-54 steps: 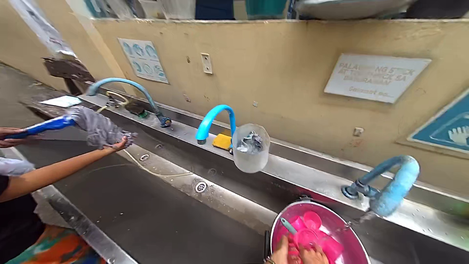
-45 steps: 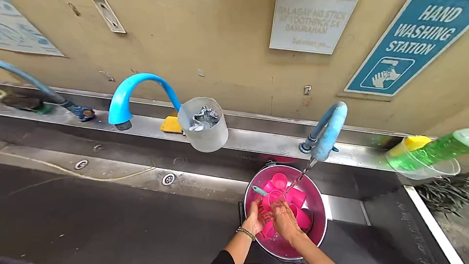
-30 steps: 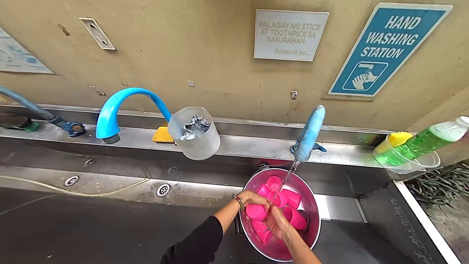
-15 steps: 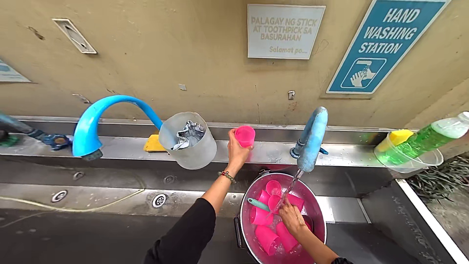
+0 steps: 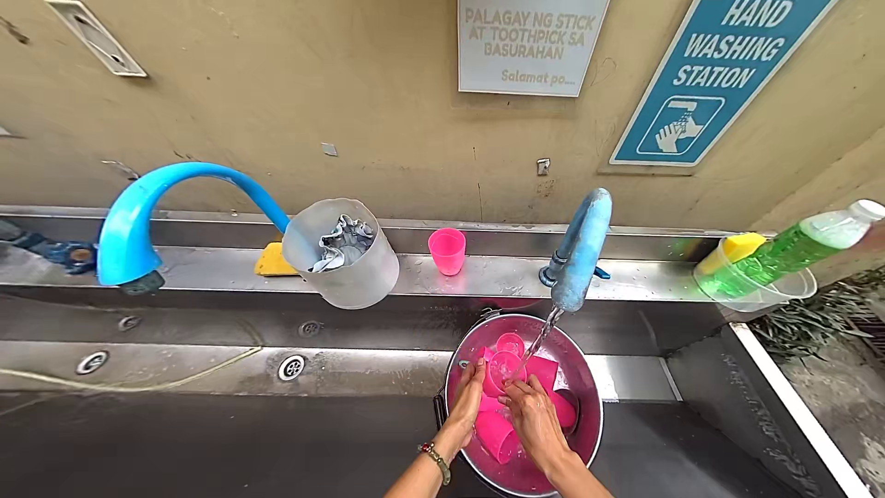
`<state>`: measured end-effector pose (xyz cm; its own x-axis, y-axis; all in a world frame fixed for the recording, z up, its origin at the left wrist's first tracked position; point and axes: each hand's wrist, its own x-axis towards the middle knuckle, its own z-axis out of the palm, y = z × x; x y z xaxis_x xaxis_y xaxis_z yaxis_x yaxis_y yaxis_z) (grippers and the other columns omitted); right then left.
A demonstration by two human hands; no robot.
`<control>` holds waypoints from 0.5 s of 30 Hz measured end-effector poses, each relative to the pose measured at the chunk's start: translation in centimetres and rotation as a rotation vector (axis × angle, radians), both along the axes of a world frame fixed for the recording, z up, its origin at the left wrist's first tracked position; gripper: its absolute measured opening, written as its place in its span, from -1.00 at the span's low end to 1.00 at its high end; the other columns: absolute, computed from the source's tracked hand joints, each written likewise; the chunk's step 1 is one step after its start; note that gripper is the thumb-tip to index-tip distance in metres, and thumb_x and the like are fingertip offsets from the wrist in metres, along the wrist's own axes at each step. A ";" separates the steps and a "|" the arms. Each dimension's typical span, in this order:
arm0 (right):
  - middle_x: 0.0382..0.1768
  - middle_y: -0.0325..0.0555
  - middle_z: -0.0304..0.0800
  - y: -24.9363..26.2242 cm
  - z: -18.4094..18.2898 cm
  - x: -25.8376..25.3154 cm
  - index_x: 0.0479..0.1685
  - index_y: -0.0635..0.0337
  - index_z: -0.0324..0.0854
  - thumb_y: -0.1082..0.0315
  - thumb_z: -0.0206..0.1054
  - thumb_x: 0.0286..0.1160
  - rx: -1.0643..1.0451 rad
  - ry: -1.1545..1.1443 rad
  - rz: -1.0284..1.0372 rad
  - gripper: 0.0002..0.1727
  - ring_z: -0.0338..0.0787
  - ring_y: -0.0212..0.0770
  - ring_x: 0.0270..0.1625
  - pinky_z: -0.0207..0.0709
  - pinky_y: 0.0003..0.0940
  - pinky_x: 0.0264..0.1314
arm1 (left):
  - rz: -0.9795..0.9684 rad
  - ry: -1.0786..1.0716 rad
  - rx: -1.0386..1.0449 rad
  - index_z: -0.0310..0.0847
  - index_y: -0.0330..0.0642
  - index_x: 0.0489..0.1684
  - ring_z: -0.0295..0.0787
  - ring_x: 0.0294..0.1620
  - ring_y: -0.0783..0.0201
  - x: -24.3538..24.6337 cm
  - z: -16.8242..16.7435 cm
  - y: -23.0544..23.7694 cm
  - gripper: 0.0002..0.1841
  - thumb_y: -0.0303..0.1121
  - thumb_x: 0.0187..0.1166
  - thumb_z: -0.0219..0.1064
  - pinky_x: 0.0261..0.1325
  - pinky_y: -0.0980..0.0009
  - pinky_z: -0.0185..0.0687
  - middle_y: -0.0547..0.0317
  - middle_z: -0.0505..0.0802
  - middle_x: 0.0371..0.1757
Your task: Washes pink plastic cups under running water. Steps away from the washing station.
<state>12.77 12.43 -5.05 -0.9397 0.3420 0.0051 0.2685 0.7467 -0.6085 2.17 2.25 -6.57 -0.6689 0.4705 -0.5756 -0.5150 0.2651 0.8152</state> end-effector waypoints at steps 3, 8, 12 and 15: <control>-0.37 0.04 0.76 -0.4 -0.7 -0.1 -0.30 0.35 0.74 0.29 0.27 0.67 -0.372 -0.072 -0.274 -0.70 0.76 0.00 -0.16 0.56 -0.02 0.06 | 0.312 -0.383 0.188 0.38 -0.15 0.58 0.77 0.12 0.02 1.5 -1.9 0.9 -0.53 -0.08 0.91 -0.12 0.02 0.07 0.73 -0.14 0.72 0.30; 0.04 0.15 0.76 3.0 -1.5 -3.4 -0.01 0.36 0.71 0.24 0.50 0.46 -0.815 -0.398 -0.380 -0.67 0.69 -0.01 0.17 0.44 0.07 0.37 | 0.203 0.042 0.098 0.58 -0.28 0.19 0.70 -0.27 0.27 1.7 -5.3 0.8 -0.66 -0.16 0.75 0.22 -0.35 0.34 0.63 -0.01 0.75 -0.05; 0.16 0.03 0.76 2.3 -0.8 -3.9 0.35 0.38 0.47 0.64 0.51 0.22 -0.982 -0.421 -0.022 -0.40 0.76 -0.27 0.21 0.62 -0.30 0.35 | -0.005 -0.179 -0.155 0.61 -0.24 0.23 0.69 -0.18 0.05 -1.4 -4.3 1.2 -0.54 0.00 0.79 0.12 -0.19 0.10 0.61 -0.14 0.76 -0.05; 0.60 0.42 0.41 2.2 -0.6 -3.5 0.58 0.61 0.32 0.41 0.32 0.60 -0.229 -0.659 0.476 -0.38 0.33 0.17 0.75 0.08 -0.01 0.82 | -0.284 -0.283 -0.367 0.59 -0.14 0.22 0.60 -0.27 0.19 -4.1 -3.0 1.6 -0.54 0.08 0.75 0.11 -0.28 0.28 0.52 -0.01 0.71 -0.09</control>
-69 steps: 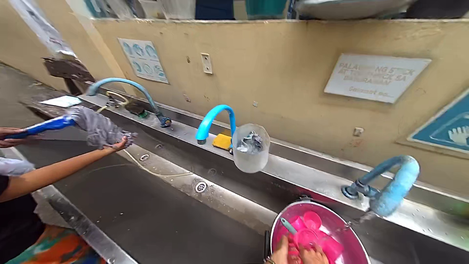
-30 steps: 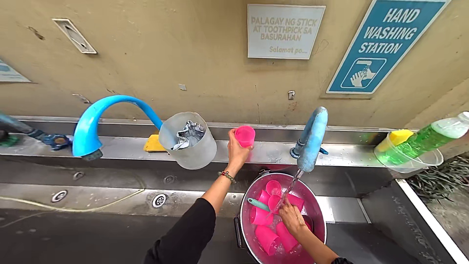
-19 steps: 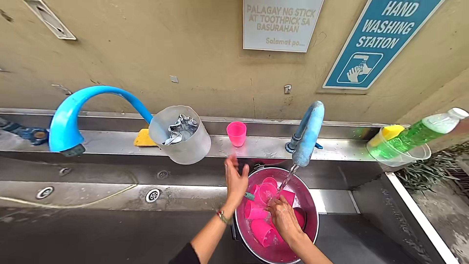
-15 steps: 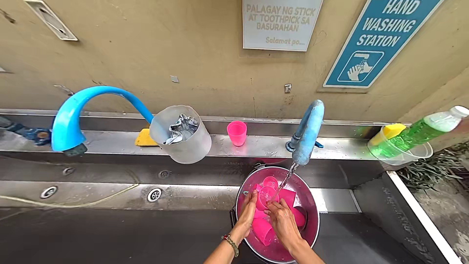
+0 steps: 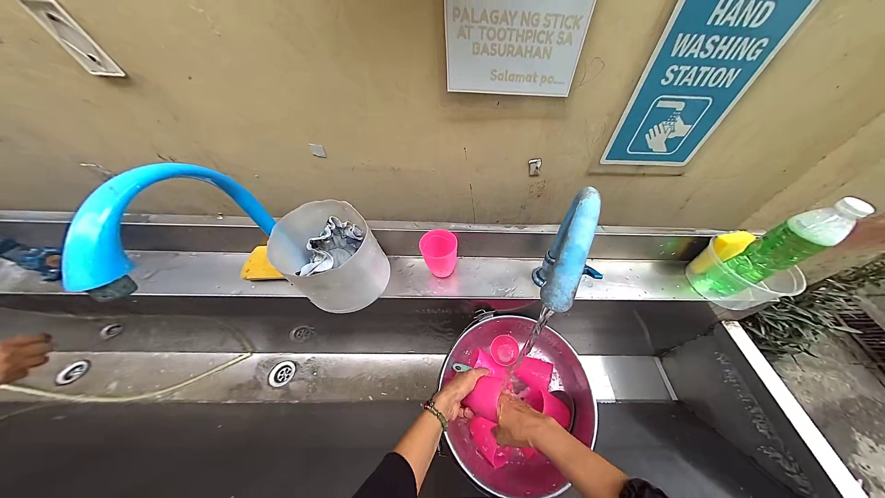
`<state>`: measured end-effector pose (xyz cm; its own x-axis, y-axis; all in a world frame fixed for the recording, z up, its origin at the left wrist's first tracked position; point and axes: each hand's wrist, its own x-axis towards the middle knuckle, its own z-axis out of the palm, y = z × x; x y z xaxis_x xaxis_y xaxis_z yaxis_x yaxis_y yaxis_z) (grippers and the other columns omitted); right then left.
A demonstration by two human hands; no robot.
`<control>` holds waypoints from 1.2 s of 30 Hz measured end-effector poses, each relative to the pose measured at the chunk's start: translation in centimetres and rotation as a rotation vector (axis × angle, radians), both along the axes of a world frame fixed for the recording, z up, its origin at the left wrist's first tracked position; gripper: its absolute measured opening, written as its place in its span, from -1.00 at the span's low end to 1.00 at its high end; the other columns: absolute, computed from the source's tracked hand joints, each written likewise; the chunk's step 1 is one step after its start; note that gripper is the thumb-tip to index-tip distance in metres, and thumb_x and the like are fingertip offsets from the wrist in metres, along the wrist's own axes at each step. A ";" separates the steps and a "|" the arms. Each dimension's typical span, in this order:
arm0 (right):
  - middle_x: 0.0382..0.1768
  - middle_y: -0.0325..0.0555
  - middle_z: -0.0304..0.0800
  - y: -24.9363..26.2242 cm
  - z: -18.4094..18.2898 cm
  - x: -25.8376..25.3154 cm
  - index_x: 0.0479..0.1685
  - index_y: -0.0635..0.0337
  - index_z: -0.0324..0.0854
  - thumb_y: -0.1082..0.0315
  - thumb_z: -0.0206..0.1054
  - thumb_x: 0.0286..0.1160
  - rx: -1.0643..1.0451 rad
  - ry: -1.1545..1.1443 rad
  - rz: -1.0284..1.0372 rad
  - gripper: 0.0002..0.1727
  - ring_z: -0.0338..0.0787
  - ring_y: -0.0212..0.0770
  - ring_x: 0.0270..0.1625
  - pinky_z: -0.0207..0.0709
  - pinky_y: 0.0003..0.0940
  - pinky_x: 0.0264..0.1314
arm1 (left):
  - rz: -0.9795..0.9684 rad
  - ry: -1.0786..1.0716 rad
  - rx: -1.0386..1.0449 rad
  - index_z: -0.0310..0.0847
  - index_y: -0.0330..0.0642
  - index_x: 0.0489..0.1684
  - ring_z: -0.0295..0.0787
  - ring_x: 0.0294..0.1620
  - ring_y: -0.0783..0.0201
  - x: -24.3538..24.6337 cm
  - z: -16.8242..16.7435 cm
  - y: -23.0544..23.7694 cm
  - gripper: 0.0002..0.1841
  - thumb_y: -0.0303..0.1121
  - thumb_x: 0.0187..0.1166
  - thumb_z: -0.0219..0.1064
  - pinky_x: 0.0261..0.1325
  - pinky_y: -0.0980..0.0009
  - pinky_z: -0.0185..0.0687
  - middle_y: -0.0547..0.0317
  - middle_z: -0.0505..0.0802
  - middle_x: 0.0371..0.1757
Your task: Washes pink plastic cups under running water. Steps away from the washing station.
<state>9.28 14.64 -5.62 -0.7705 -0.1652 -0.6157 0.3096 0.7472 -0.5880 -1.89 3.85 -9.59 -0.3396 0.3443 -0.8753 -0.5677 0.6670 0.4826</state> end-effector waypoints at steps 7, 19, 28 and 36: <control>0.48 0.35 0.57 0.5 -2.9 0.5 0.44 0.58 0.47 0.23 0.39 0.62 -0.229 0.185 -0.393 -0.40 0.52 0.03 0.62 0.24 -0.19 0.75 | 0.281 -0.176 0.115 0.57 -0.15 0.29 0.74 -0.13 0.06 -0.7 -0.4 0.2 -0.56 0.01 0.74 0.15 -0.09 0.10 0.68 -0.09 0.78 -0.01; 0.07 0.00 0.77 -2.3 -0.4 0.0 0.39 0.26 0.37 0.52 0.04 0.79 -1.333 0.147 -1.362 -0.70 0.81 -0.24 0.07 0.70 -0.28 0.20 | -0.193 0.748 0.347 0.88 -0.14 -0.11 0.77 0.05 0.28 -1.5 4.0 -2.2 -0.68 -0.07 0.59 0.38 0.21 0.22 0.59 0.10 0.89 -0.01; 0.26 0.26 0.81 1.3 -2.6 2.5 0.15 0.48 0.74 0.40 0.18 0.71 -0.142 0.537 -0.068 -0.67 0.66 0.09 0.52 0.14 -0.10 0.81 | 0.323 -0.189 0.030 0.46 -0.16 0.17 0.60 -0.63 0.13 -0.8 2.8 -1.2 -0.46 0.15 0.84 -0.18 -0.64 0.32 0.51 -0.10 0.71 -0.36; 0.19 0.13 0.73 1.2 -0.2 0.0 0.33 0.46 0.52 0.50 0.42 0.46 -0.509 0.051 -0.484 -0.55 0.74 -0.20 0.24 0.56 -0.23 0.42 | 0.362 0.244 0.245 0.48 -0.22 0.53 0.69 0.18 -0.07 3.7 -0.3 -0.8 -0.47 0.00 0.89 -0.05 0.06 -0.04 0.64 -0.26 0.70 0.31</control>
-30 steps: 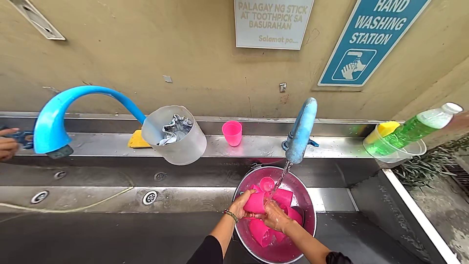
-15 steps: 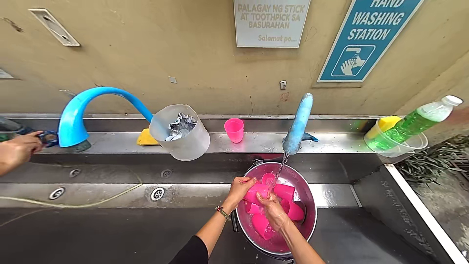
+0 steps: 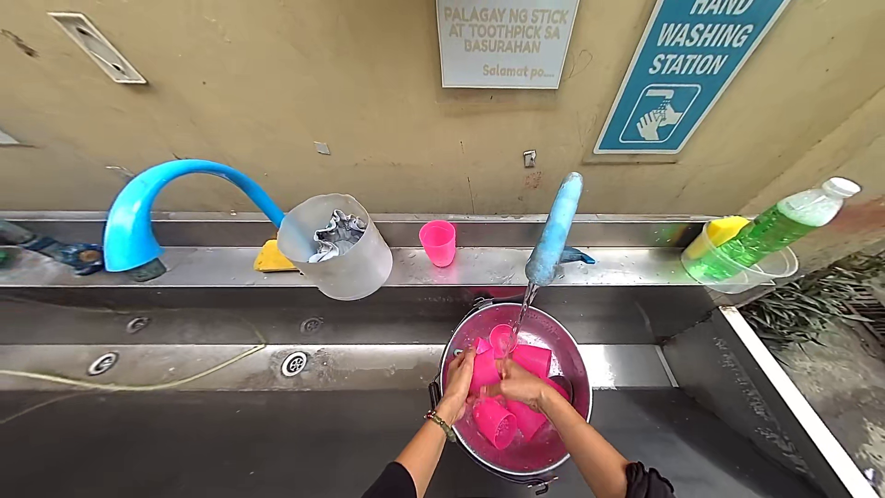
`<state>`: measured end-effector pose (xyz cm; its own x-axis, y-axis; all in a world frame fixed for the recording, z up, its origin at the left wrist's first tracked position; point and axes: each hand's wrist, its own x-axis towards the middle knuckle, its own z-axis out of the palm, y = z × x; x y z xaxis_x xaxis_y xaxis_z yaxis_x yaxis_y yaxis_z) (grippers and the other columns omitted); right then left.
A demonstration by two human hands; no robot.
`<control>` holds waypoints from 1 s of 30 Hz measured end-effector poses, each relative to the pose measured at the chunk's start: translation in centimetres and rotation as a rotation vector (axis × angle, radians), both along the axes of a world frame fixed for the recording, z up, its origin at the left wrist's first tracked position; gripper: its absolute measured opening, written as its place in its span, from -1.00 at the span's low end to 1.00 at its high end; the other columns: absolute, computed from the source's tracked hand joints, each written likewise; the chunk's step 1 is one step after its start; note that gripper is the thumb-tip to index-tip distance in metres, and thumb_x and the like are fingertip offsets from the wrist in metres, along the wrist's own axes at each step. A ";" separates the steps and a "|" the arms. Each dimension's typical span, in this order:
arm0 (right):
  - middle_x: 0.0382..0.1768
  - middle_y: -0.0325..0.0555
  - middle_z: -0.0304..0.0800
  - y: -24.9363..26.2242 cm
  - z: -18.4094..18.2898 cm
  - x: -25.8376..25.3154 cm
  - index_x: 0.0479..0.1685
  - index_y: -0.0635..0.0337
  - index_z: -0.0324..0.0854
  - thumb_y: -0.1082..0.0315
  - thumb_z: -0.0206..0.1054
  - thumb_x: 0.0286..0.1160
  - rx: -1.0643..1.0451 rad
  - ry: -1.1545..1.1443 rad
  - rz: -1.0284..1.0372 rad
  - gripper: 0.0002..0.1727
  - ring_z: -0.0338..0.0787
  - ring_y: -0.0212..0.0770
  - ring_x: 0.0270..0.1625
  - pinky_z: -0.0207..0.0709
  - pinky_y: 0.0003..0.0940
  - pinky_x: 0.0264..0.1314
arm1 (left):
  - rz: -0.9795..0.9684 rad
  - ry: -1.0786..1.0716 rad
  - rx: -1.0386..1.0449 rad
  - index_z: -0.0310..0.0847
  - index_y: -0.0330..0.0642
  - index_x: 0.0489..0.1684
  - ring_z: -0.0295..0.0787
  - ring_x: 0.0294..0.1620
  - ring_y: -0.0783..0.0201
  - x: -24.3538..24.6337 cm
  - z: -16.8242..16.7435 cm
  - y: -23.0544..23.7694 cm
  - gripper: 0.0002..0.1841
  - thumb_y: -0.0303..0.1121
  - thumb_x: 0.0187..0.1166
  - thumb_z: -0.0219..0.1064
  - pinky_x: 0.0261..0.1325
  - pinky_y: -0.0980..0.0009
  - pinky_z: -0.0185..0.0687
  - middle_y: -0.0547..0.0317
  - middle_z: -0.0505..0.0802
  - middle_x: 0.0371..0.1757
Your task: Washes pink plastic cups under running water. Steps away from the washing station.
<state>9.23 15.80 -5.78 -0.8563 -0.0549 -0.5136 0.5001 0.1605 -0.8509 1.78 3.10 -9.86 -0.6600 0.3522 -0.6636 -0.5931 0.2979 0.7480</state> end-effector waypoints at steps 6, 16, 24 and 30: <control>0.37 0.53 0.59 -2.0 2.3 0.1 0.23 0.64 0.57 0.46 0.33 0.55 0.735 0.099 0.811 -0.61 0.47 0.39 0.58 0.03 0.16 0.79 | -0.278 -0.085 -0.085 0.58 -0.22 0.31 0.72 0.00 0.04 -2.3 0.5 -0.6 -0.42 0.15 0.81 0.03 0.00 0.06 0.65 -0.13 0.76 0.06; 0.00 0.18 0.84 3.2 3.7 3.7 -0.01 0.37 0.78 0.35 0.23 0.66 0.626 0.169 -0.028 -0.72 0.78 0.10 0.17 0.52 0.02 0.40 | 0.117 -0.435 0.372 0.60 -0.13 0.09 0.85 -0.09 0.10 -2.1 -0.7 -1.0 -0.50 0.07 0.88 -0.15 -0.05 0.15 0.79 0.00 0.85 -0.11; -0.14 0.12 0.69 -0.2 -2.3 2.5 0.38 0.43 0.40 0.31 -0.06 0.93 -0.382 -0.254 -0.893 -0.64 0.80 -0.12 -0.25 0.74 -0.21 -0.12 | -0.040 0.107 0.239 0.62 -0.35 0.09 0.73 0.00 0.26 -2.5 0.1 0.4 -0.69 -0.30 0.89 0.01 0.15 0.29 0.67 0.02 0.78 -0.04; 0.05 0.20 0.66 -3.1 -4.7 -1.0 0.50 0.38 0.29 0.31 -0.12 0.93 -0.727 -0.320 -1.076 -0.61 0.77 -0.05 -0.04 0.71 -0.19 0.04 | -0.397 0.762 -0.261 0.81 -0.19 0.02 0.62 0.31 -0.02 -3.0 6.1 0.0 -0.67 -0.11 0.59 0.39 0.41 0.09 0.51 -0.18 0.70 0.24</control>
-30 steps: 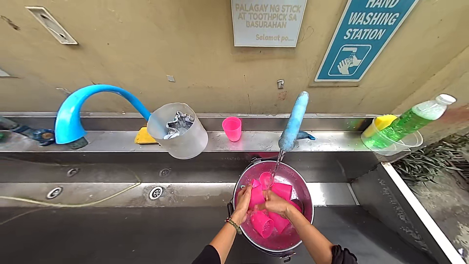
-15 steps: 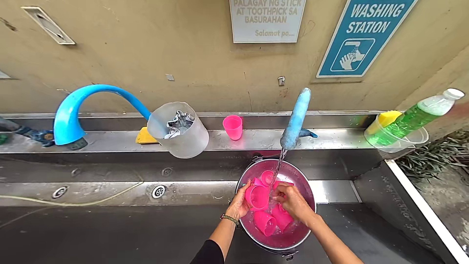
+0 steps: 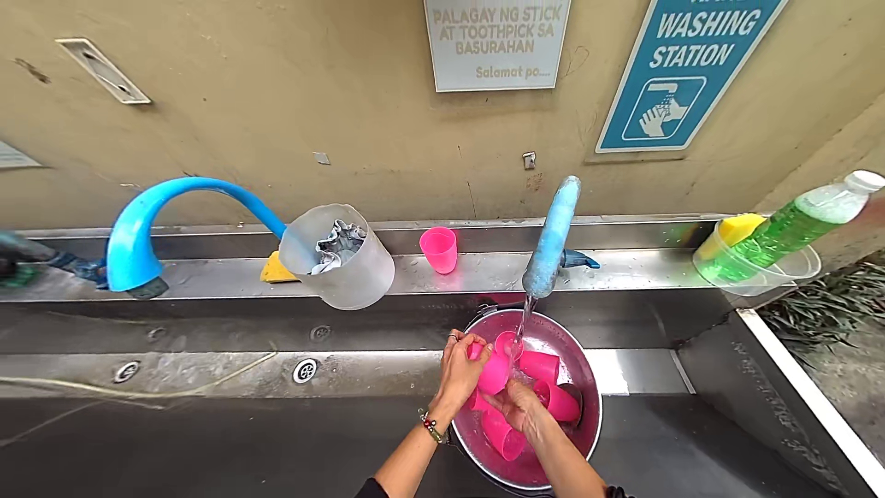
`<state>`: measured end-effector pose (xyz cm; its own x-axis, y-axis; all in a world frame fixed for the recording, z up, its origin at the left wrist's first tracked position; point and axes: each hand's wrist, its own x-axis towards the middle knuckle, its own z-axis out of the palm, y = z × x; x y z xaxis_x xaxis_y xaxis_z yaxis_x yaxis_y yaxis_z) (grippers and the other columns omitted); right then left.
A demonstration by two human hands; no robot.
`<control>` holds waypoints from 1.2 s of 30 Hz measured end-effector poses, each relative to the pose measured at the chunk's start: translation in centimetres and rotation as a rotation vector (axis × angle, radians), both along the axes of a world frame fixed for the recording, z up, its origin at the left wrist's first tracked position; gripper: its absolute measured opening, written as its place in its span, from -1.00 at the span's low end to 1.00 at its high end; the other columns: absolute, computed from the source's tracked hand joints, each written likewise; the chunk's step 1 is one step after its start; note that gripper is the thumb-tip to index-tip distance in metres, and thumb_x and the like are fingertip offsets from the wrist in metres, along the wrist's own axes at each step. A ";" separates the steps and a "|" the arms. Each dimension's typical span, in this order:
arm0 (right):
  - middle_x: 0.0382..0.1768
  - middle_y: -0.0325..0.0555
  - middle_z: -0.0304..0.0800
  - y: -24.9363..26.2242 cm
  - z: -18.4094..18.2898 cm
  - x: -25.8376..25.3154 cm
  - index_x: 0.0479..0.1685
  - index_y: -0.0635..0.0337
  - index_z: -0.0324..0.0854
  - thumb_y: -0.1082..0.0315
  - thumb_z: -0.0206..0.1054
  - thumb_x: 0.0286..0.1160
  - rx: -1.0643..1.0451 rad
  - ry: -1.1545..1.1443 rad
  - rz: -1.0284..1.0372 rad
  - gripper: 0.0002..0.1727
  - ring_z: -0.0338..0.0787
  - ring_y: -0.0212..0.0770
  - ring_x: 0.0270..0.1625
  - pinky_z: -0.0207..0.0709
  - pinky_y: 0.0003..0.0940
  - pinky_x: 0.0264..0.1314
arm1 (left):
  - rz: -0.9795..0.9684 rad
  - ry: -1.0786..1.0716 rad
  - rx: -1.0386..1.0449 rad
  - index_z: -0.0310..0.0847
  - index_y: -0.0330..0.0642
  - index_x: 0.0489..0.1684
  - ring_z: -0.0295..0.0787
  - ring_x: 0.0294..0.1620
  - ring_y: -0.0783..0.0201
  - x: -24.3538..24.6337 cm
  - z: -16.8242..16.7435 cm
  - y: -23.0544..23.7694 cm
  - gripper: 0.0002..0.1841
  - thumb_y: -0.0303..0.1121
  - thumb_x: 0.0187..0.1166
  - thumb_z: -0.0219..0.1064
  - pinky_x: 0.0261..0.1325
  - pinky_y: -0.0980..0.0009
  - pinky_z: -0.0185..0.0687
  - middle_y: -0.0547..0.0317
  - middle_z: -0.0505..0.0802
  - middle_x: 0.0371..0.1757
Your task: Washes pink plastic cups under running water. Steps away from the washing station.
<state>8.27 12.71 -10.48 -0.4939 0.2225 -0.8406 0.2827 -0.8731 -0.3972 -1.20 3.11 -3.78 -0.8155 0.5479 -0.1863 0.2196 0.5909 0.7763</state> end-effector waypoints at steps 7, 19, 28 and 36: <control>0.16 0.05 0.63 1.3 3.0 2.1 0.59 0.23 0.36 0.56 -0.04 0.76 0.366 0.085 0.327 -0.55 0.70 -0.22 -0.32 0.56 -0.35 -0.39 | 0.026 0.186 -0.067 0.69 -0.25 0.28 0.52 0.48 -0.23 1.1 0.0 -1.2 -0.55 -0.15 0.54 0.40 0.49 0.09 0.50 -0.34 0.58 0.47; -0.06 0.22 0.82 10.0 15.6 -6.5 0.04 0.47 0.71 0.44 0.28 0.67 1.679 0.364 0.817 -0.78 0.86 0.08 -0.06 0.72 0.05 0.12 | 0.007 -0.070 0.117 0.38 -0.53 0.53 0.53 0.51 -0.21 2.1 -3.2 -1.7 -0.38 -0.48 0.44 0.41 0.57 0.07 0.47 -0.47 0.50 0.54; 0.69 0.26 0.37 10.7 13.9 -10.8 0.70 0.20 0.41 0.59 0.30 0.50 2.013 0.285 0.674 -0.33 0.76 0.25 0.33 0.66 0.14 0.28 | -0.704 0.173 -0.680 0.26 -0.57 0.65 0.07 0.84 -0.26 0.9 -9.3 2.8 -0.44 -0.68 0.58 0.11 0.88 -0.19 -0.43 -0.44 0.36 0.72; 0.56 0.43 0.44 9.0 5.5 5.0 0.49 0.42 0.51 0.57 0.25 0.52 1.178 -0.415 1.464 -0.50 0.44 0.39 0.63 0.39 0.30 0.57 | -0.841 0.252 -0.684 0.53 -0.55 0.33 0.60 0.40 -0.40 1.6 -1.4 2.5 -0.66 -0.56 0.74 0.00 0.48 -0.21 0.37 -0.47 0.70 0.30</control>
